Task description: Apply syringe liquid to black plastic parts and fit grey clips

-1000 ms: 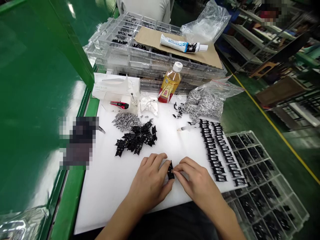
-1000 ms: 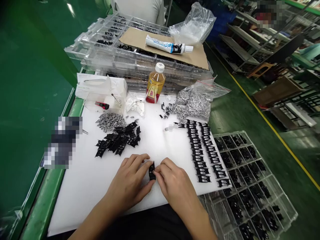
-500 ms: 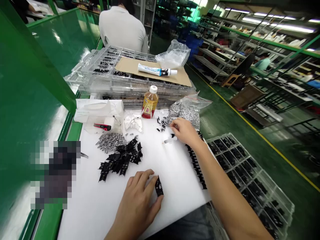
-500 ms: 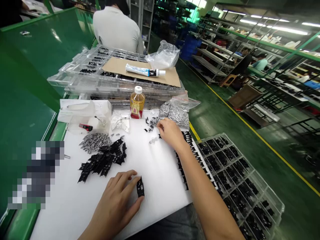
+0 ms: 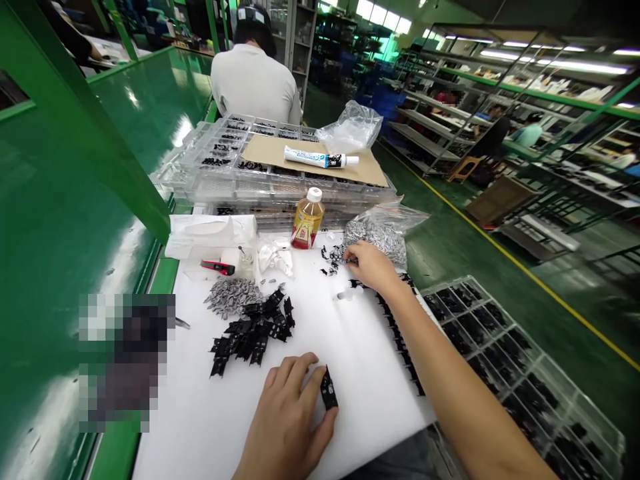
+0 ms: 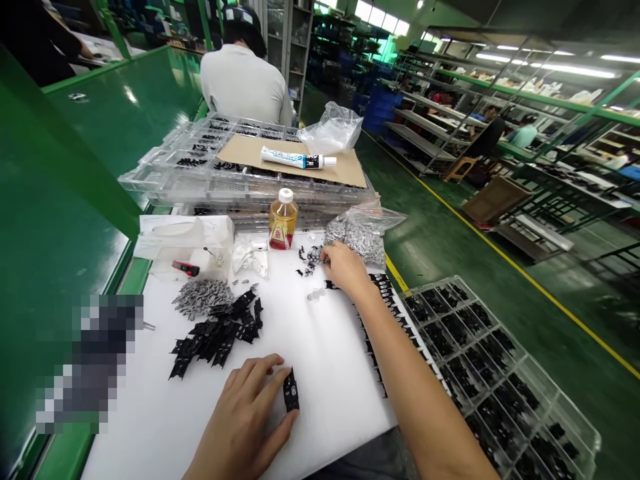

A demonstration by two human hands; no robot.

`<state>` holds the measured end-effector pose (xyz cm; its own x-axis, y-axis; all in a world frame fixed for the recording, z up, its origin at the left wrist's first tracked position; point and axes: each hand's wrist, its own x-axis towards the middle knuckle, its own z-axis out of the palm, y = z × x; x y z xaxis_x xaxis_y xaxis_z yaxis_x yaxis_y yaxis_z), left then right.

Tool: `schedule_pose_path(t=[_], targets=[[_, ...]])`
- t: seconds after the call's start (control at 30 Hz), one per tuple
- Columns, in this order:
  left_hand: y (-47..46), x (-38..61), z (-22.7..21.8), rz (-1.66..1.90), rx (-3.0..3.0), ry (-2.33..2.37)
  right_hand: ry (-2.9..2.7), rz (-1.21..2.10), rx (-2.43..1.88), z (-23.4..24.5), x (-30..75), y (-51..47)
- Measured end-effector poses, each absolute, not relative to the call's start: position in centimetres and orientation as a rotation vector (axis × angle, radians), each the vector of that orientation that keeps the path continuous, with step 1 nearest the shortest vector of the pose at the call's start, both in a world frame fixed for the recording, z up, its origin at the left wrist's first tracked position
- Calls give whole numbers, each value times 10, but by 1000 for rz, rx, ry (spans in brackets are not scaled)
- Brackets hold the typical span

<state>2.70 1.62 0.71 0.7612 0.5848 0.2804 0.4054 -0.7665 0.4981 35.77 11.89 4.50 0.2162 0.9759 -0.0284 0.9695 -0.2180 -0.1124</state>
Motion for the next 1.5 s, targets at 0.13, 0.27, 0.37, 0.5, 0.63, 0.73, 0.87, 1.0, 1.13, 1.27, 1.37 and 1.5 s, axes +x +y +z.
schedule_pose_path(t=[0.13, 0.27, 0.37, 0.5, 0.63, 0.73, 0.87, 1.0, 1.13, 1.27, 1.37, 1.5], targets=[[17, 28, 7, 602, 2546, 755, -1949, 135, -2360, 41, 357, 121], [16, 28, 7, 597, 2540, 752, -1994, 145, -2283, 41, 361, 117], [15, 27, 7, 588, 2534, 748, -2012, 149, -2230, 40, 364, 115], [15, 27, 6, 575, 2527, 742, -2051, 173, -2141, 41, 367, 113], [15, 26, 6, 565, 2524, 744, -2117, 225, -2043, 41, 366, 111], [15, 26, 7, 564, 2524, 750, -2129, 243, -2010, 42, 362, 113], [15, 26, 9, 569, 2527, 754, -2077, 240, -1942, 55, 359, 111], [14, 27, 11, 555, 2518, 754, -1844, 181, -1863, 80, 353, 69], [14, 27, 12, 524, 2489, 758, -1563, 163, -1762, 84, 321, -14], [14, 27, 12, 498, 2464, 759, -1587, 372, -1673, 59, 265, -75], [14, 28, 14, 489, 2460, 753, -1567, 403, -1660, 33, 232, -88], [14, 29, 15, 469, 2468, 749, -1505, 335, -1698, 13, 217, -85]])
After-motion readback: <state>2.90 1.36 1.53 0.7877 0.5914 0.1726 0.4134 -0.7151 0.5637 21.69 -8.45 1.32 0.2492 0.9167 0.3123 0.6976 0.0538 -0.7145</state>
